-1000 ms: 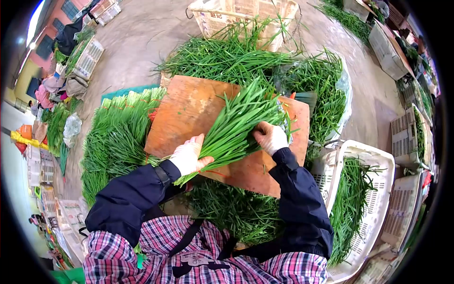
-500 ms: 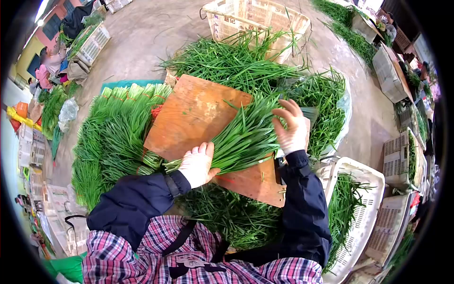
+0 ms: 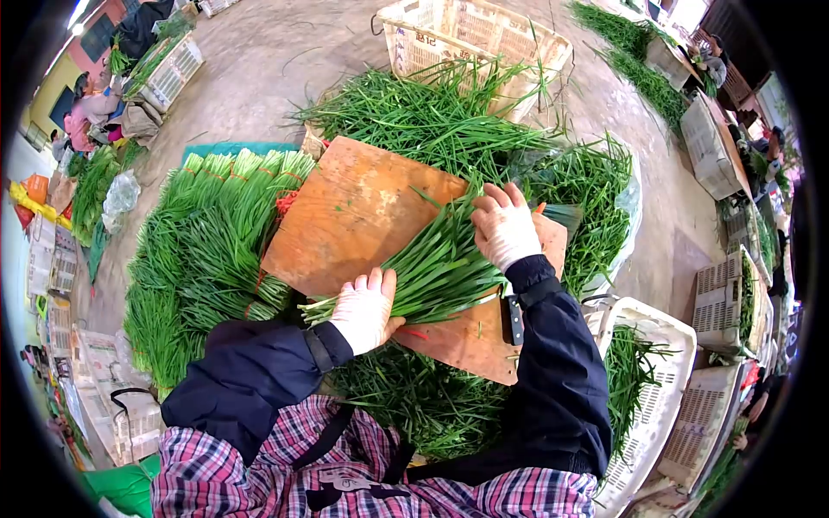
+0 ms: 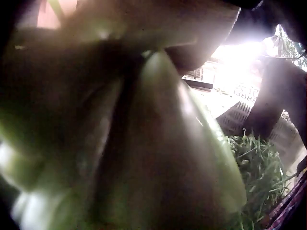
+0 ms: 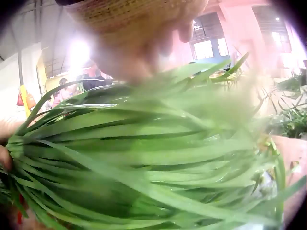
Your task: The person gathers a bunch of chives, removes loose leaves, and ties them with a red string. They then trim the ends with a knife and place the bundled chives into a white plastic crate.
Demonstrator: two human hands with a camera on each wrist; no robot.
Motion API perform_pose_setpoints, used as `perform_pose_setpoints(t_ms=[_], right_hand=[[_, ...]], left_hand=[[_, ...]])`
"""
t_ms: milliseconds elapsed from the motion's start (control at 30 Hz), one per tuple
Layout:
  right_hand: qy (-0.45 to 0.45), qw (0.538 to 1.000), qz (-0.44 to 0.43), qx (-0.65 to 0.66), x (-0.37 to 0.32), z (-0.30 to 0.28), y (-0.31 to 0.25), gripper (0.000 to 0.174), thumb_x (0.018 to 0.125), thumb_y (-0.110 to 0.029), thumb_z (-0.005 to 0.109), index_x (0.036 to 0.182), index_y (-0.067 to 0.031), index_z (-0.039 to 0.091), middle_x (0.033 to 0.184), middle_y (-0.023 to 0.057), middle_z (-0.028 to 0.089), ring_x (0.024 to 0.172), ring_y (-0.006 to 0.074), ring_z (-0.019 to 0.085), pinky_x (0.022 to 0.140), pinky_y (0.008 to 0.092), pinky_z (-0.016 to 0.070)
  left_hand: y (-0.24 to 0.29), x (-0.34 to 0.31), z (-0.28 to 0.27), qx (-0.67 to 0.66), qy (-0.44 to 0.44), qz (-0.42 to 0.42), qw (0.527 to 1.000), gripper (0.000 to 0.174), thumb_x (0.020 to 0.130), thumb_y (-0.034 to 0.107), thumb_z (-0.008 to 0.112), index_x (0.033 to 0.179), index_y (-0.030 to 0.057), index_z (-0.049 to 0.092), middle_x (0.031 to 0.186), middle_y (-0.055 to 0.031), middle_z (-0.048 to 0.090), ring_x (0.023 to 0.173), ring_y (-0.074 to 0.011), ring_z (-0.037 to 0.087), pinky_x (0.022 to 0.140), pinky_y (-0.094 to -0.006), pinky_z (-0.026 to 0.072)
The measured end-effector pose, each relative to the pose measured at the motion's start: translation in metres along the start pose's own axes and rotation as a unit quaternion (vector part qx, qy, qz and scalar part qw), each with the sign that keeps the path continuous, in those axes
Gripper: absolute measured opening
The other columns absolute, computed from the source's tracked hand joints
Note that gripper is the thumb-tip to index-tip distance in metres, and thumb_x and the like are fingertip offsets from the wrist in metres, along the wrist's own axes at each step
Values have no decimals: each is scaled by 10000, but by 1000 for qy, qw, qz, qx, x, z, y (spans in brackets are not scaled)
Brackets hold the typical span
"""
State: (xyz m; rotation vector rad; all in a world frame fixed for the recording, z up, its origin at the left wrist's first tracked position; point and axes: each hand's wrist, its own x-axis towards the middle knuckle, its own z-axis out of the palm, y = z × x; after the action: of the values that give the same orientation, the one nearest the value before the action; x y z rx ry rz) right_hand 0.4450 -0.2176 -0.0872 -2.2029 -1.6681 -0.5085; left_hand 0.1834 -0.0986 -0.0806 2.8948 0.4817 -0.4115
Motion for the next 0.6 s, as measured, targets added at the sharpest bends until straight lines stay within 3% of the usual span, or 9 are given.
perform_pose_setpoints(t_ms=[100, 133, 200, 267, 367, 400, 467, 533, 600], right_hand=[[84, 964, 145, 207, -13, 0, 1, 125, 677, -65, 648, 799, -92, 641, 1018, 86, 656, 1089, 288, 583, 989, 445, 428], [134, 910, 220, 323, -21, 4, 8, 121, 716, -67, 664, 835, -86, 660, 1044, 84, 665, 1058, 277, 598, 958, 410, 458], [272, 707, 424, 496, -37, -1, 33, 131, 804, -105, 696, 925, -57, 683, 1102, 64, 666, 1012, 226, 606, 906, 347, 482], [407, 636, 449, 478, -32, -30, 40, 153, 862, -132, 684, 973, -26, 680, 1154, 52, 641, 1007, 182, 592, 905, 314, 472], [373, 817, 415, 144, -58, -39, 95, 137, 860, -23, 636, 993, -22, 668, 1254, 81, 576, 1102, 193, 553, 953, 313, 450], [383, 839, 374, 100, -45, -60, 78, 244, 824, 75, 599, 1030, -38, 664, 1237, 85, 578, 1146, 199, 531, 973, 309, 440], [352, 864, 344, 109, -37, -73, 73, 347, 785, 134, 577, 1067, -49, 660, 1248, 90, 565, 1132, 188, 543, 980, 295, 435], [335, 859, 263, 285, -35, -61, 76, 370, 776, 137, 582, 1071, -69, 669, 1215, 83, 589, 1108, 184, 560, 980, 295, 433], [197, 883, 282, 320, -33, -60, 64, 314, 787, 91, 612, 1033, -87, 694, 1006, 48, 677, 967, 159, 621, 885, 301, 478]], left_hand=[[3, -4, 2, 14, 19, 12, 1000, 879, 738, 409, 744, 1375, -27, 325, 1359, -245, 414, 1175, -375, 467, 942, -482, 407], [4, -5, 2, 20, 28, 17, 999, 874, 735, 406, 746, 1371, -24, 330, 1354, -239, 414, 1170, -371, 467, 934, -481, 408], [6, -7, 3, 25, 35, 17, 999, 864, 728, 402, 748, 1359, -23, 339, 1339, -229, 411, 1165, -366, 458, 933, -482, 398], [7, -10, 6, 36, 50, 26, 998, 868, 727, 401, 747, 1361, -27, 336, 1347, -232, 402, 1174, -371, 446, 941, -489, 389], [9, -16, 8, 46, 75, 52, 995, 891, 715, 384, 749, 1379, -32, 324, 1410, -250, 340, 1215, -405, 399, 952, -511, 367], [10, -17, 9, 51, 81, 59, 994, 897, 713, 380, 749, 1384, -34, 321, 1423, -254, 327, 1223, -412, 390, 953, -514, 364], [10, -16, 17, 54, 71, 60, 994, 893, 738, 387, 735, 1419, 9, 298, 1478, -219, 270, 1239, -418, 371, 925, -564, 362], [12, -19, 19, 53, 77, 66, 993, 869, 748, 370, 729, 1422, 23, 303, 1488, -205, 259, 1245, -424, 362, 926, -574, 355], [12, -19, 24, 49, 84, 69, 993, 852, 734, 343, 736, 1419, 43, 327, 1501, -192, 254, 1261, -431, 344, 946, -576, 335]])
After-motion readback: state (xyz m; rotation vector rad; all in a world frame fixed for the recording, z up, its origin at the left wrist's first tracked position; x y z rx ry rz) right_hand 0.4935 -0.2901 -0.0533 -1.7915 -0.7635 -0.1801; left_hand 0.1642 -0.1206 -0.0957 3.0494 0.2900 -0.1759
